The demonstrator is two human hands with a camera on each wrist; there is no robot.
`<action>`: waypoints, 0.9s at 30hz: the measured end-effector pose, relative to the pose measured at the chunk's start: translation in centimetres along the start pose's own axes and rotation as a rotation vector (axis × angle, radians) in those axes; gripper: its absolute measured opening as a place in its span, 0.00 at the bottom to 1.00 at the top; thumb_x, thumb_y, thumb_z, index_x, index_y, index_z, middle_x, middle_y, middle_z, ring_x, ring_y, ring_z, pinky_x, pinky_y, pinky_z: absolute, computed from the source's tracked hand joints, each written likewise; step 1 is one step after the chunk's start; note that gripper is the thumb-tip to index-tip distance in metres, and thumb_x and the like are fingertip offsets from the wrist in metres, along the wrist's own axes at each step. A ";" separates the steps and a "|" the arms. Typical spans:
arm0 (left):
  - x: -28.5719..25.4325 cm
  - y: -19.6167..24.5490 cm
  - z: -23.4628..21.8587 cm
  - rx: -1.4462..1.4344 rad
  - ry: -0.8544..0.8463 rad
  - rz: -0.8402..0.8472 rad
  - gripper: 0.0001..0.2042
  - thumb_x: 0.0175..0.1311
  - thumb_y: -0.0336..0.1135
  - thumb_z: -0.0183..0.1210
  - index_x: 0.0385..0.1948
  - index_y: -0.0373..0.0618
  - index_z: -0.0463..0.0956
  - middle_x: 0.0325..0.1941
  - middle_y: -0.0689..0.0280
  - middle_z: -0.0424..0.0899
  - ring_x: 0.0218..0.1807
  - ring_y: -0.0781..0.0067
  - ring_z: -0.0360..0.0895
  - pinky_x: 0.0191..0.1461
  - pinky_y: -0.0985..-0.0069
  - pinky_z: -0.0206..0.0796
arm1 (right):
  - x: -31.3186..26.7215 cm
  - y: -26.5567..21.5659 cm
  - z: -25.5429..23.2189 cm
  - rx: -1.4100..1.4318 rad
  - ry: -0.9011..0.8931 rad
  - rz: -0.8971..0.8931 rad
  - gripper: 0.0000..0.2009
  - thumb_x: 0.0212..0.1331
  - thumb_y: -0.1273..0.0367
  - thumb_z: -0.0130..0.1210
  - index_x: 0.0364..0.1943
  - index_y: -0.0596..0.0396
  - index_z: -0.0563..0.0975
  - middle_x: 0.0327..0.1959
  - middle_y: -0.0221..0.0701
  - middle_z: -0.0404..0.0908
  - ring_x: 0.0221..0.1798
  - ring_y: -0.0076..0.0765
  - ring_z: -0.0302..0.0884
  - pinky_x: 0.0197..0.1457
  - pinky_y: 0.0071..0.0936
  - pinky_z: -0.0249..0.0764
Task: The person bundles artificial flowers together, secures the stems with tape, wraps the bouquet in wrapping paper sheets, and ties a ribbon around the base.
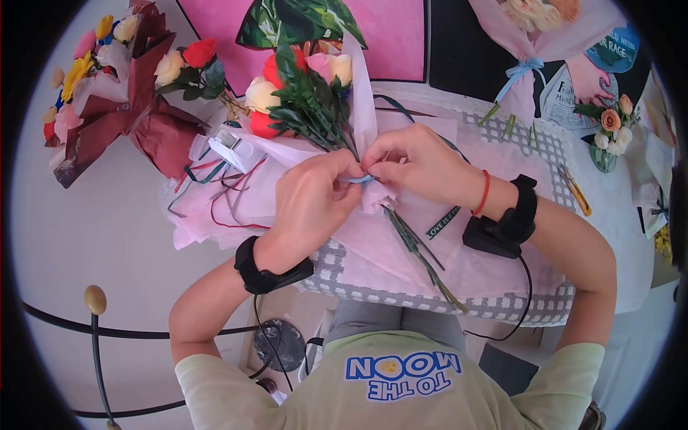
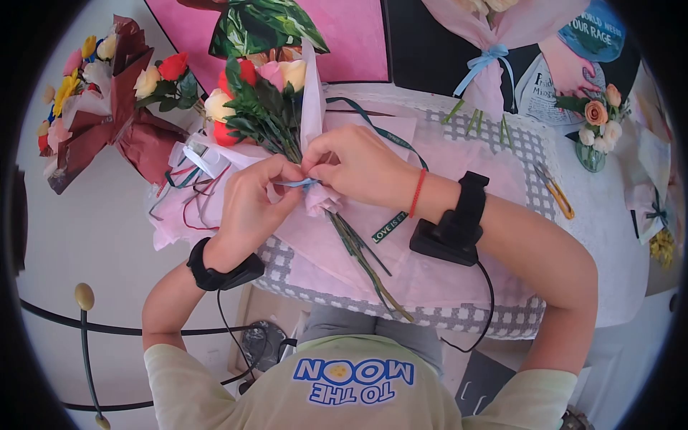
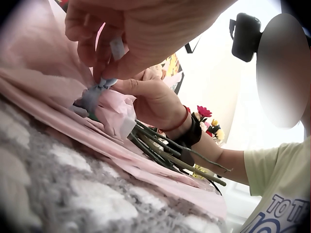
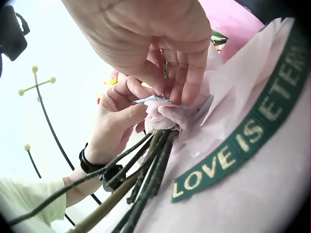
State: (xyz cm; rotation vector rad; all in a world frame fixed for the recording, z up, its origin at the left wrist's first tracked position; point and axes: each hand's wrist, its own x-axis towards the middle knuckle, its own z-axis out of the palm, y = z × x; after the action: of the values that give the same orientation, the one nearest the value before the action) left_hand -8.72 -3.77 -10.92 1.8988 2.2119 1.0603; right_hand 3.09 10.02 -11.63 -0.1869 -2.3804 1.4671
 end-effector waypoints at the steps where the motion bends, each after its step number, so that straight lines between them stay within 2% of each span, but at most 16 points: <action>1: 0.0 0.0 0.1 0.002 -0.004 0.004 0.06 0.43 0.21 0.55 0.25 0.38 0.72 0.25 0.66 0.77 0.25 0.78 0.72 0.29 0.83 0.64 | 0.0 0.1 -0.1 0.002 0.006 -0.001 0.05 0.47 0.77 0.51 0.29 0.61 0.76 0.23 0.26 0.75 0.24 0.17 0.69 0.28 0.17 0.66; 3: -0.1 -0.1 0.2 0.013 0.068 0.090 0.07 0.41 0.25 0.56 0.24 0.45 0.72 0.22 0.65 0.74 0.24 0.66 0.73 0.26 0.72 0.63 | 0.0 0.0 -0.1 -0.027 -0.027 0.018 0.05 0.47 0.78 0.50 0.28 0.62 0.76 0.21 0.27 0.74 0.22 0.18 0.68 0.28 0.18 0.66; 7: -0.1 0.3 0.2 0.106 0.045 0.136 0.06 0.40 0.24 0.56 0.23 0.45 0.71 0.23 0.66 0.73 0.26 0.65 0.73 0.26 0.72 0.62 | 0.1 0.0 -0.3 -0.080 -0.041 -0.022 0.05 0.46 0.78 0.51 0.28 0.63 0.77 0.22 0.28 0.74 0.22 0.19 0.67 0.27 0.18 0.66; 9: -0.1 0.5 0.1 0.158 0.056 0.214 0.07 0.40 0.24 0.56 0.23 0.45 0.70 0.24 0.67 0.73 0.28 0.64 0.73 0.27 0.71 0.62 | 0.2 0.0 -0.2 -0.081 -0.054 -0.037 0.05 0.45 0.78 0.51 0.27 0.63 0.77 0.22 0.30 0.73 0.22 0.20 0.68 0.28 0.19 0.66; 13: -0.1 1.1 -0.2 0.235 0.039 0.256 0.07 0.40 0.24 0.56 0.23 0.45 0.70 0.25 0.67 0.73 0.29 0.64 0.73 0.27 0.72 0.62 | 0.3 -0.3 -0.2 -0.143 -0.074 -0.065 0.05 0.43 0.78 0.52 0.26 0.64 0.76 0.23 0.32 0.73 0.24 0.26 0.71 0.28 0.21 0.67; 15: -0.1 1.1 -0.2 0.282 0.008 0.223 0.07 0.40 0.24 0.57 0.23 0.45 0.70 0.25 0.68 0.72 0.28 0.65 0.73 0.26 0.73 0.62 | 0.3 -0.1 -0.1 -0.279 -0.031 -0.192 0.05 0.41 0.77 0.53 0.25 0.63 0.76 0.24 0.35 0.74 0.24 0.32 0.73 0.29 0.23 0.67; 18: -0.1 1.2 -0.4 0.264 -0.022 0.169 0.08 0.39 0.23 0.56 0.24 0.45 0.70 0.25 0.67 0.73 0.26 0.65 0.73 0.25 0.74 0.62 | 0.5 -0.1 0.1 -0.314 -0.006 -0.209 0.05 0.41 0.76 0.53 0.24 0.62 0.76 0.23 0.36 0.75 0.24 0.34 0.74 0.29 0.25 0.68; 19: -0.2 1.1 -0.4 0.266 -0.027 0.174 0.08 0.39 0.23 0.56 0.24 0.45 0.70 0.25 0.67 0.73 0.26 0.65 0.73 0.25 0.74 0.62 | 0.6 -0.1 0.1 -0.313 0.000 -0.208 0.05 0.41 0.76 0.53 0.24 0.62 0.76 0.23 0.36 0.75 0.24 0.34 0.74 0.29 0.25 0.68; 21: -0.2 1.0 -0.5 0.262 0.019 0.201 0.11 0.38 0.22 0.60 0.26 0.45 0.71 0.24 0.69 0.72 0.18 0.77 0.67 0.21 0.81 0.58 | 0.6 -0.4 0.0 -0.305 -0.025 -0.154 0.04 0.41 0.76 0.54 0.24 0.61 0.76 0.21 0.35 0.76 0.25 0.32 0.75 0.29 0.25 0.68; 22: -0.2 1.0 -0.6 0.262 0.018 0.202 0.11 0.38 0.22 0.60 0.26 0.45 0.71 0.24 0.69 0.72 0.18 0.77 0.67 0.21 0.81 0.58 | 0.6 -0.4 0.0 -0.305 -0.022 -0.153 0.04 0.41 0.76 0.54 0.24 0.61 0.76 0.21 0.35 0.76 0.25 0.32 0.75 0.29 0.25 0.68; 24: -0.4 1.2 -1.0 0.175 -0.055 0.075 0.09 0.41 0.23 0.58 0.27 0.44 0.70 0.25 0.67 0.73 0.21 0.72 0.70 0.22 0.77 0.61 | 0.5 -0.4 0.1 -0.305 -0.007 -0.151 0.04 0.41 0.75 0.53 0.24 0.59 0.76 0.19 0.34 0.76 0.25 0.32 0.75 0.29 0.25 0.68; 27: -0.5 0.9 -1.3 0.099 -0.091 0.074 0.10 0.41 0.23 0.59 0.27 0.44 0.71 0.24 0.67 0.72 0.19 0.75 0.68 0.21 0.79 0.59 | 0.6 -0.2 0.1 -0.284 -0.006 -0.134 0.04 0.41 0.75 0.53 0.23 0.59 0.77 0.19 0.34 0.76 0.25 0.31 0.75 0.29 0.25 0.68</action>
State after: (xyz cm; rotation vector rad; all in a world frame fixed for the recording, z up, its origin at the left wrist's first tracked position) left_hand -8.38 -4.77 -9.64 2.0396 2.1999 0.8690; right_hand 2.50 9.99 -11.33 -0.0875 -2.5441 1.0688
